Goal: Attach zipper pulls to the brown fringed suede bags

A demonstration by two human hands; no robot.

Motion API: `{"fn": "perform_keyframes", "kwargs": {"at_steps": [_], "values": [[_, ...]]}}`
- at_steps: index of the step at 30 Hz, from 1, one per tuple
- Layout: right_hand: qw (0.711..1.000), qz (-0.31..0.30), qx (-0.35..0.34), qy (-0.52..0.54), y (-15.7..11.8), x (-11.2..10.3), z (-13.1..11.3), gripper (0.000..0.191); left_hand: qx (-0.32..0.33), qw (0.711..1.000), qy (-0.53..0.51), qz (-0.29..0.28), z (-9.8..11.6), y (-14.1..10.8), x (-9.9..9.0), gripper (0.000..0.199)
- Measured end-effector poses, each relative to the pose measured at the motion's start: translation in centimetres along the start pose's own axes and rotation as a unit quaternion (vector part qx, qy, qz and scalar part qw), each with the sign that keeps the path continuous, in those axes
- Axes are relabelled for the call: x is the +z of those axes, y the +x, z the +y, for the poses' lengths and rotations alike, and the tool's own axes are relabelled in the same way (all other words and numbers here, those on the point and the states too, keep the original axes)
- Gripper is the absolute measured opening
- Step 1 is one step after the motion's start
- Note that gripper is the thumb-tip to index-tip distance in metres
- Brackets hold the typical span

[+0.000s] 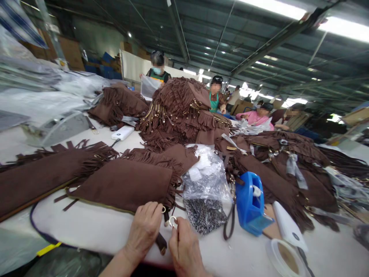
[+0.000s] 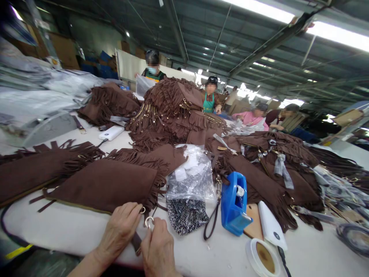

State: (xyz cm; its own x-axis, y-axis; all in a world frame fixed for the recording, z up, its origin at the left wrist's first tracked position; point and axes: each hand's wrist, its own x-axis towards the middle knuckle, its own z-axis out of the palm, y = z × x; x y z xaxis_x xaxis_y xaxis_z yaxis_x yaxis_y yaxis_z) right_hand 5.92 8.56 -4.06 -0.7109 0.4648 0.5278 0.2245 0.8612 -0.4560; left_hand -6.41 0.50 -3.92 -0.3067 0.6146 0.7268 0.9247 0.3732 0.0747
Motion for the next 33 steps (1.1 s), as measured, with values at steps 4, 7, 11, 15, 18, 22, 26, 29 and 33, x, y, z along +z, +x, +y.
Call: {"fn": "perform_keyframes", "kwargs": {"at_steps": [4, 7, 11, 15, 18, 22, 26, 29, 33], "values": [[0.997, -0.012, -0.036, -0.074, 3.1, -0.3, -0.5, 0.016, -0.015, 0.998, -0.057, 0.016, -0.9, 0.3, 0.1, 0.027], [0.991, -0.026, -0.030, -0.131, 5.0, 0.6, -0.5, 0.015, -0.032, 0.996, -0.087, 0.005, -1.1, 0.6, 0.2, 0.031], [0.986, -0.056, -0.046, -0.151, 6.0, 2.4, 0.1, 0.015, -0.050, 0.991, -0.120, -0.015, -1.0, 0.8, 0.1, 0.035], [0.985, -0.068, -0.068, -0.144, 6.0, 3.2, 0.7, 0.013, -0.067, 0.986, -0.149, -0.026, -0.9, 0.7, 0.2, 0.036], [0.985, -0.076, -0.069, -0.139, 5.9, 3.4, 0.7, 0.013, -0.082, 0.982, -0.168, -0.036, -0.9, 0.5, 0.3, 0.035], [0.987, -0.086, -0.067, -0.122, 5.7, 3.6, 0.2, 0.011, -0.107, 0.975, -0.188, -0.054, -1.1, 0.2, 0.6, 0.036], [0.989, -0.091, -0.049, -0.102, 5.0, 3.7, -0.1, 0.016, -0.134, 0.966, -0.207, -0.079, -1.3, -0.3, 1.0, 0.036], [0.990, -0.109, -0.035, -0.078, 4.4, 3.0, 0.2, 0.018, -0.146, 0.958, -0.230, -0.093, -1.5, -0.2, 1.2, 0.030], [0.988, -0.151, -0.017, -0.011, 4.1, 0.8, 0.7, 0.013, -0.155, 0.947, -0.265, -0.098, -2.0, 0.2, 0.5, 0.019]]}}
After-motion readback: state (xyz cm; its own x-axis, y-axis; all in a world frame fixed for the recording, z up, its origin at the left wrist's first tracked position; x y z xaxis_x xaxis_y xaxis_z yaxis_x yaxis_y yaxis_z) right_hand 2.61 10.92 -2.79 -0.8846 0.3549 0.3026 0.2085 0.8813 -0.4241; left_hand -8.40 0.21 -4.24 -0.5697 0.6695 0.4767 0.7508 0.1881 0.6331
